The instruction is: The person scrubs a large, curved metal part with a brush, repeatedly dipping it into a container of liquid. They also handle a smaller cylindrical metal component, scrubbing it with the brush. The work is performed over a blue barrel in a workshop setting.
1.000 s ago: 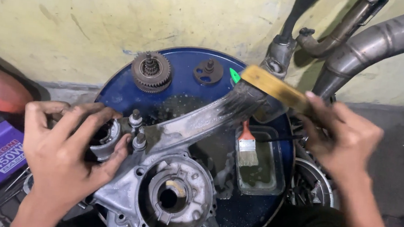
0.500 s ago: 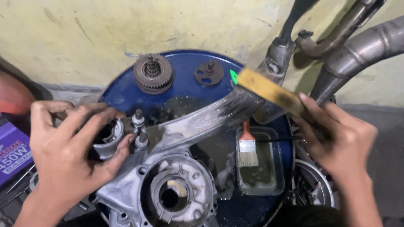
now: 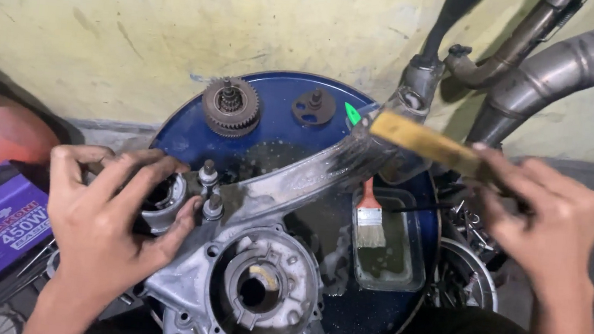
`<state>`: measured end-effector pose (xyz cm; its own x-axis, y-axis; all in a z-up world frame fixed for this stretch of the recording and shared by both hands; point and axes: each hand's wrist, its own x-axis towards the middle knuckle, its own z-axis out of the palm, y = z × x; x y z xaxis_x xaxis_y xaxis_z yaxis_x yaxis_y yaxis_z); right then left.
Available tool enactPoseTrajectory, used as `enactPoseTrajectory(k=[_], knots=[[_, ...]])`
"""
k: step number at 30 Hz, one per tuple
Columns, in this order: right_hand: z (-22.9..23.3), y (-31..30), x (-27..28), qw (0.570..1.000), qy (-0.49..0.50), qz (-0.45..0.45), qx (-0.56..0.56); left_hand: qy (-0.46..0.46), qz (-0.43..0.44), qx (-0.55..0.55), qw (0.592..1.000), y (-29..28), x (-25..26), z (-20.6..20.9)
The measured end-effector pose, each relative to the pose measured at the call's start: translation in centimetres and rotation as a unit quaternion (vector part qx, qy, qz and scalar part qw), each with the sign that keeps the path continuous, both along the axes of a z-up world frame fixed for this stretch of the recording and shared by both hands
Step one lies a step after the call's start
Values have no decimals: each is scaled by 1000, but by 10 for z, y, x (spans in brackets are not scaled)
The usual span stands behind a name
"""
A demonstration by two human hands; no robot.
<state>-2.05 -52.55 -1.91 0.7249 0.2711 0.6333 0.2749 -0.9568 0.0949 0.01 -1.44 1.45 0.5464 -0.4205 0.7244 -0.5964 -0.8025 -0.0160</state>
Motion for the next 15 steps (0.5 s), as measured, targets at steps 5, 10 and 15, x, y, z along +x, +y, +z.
enactPoseTrajectory(k=[5,10,15], knots=[[4,56,12,999,24,47,12,7,-1,-5,1000,-1,-1,3],[26,75,6,984,176,-5,-11,5,-4,-9,1000,-2,0,2],[59,119,-2,946,242,-164,-141,0,-9,-17,1000,-3,0,3]])
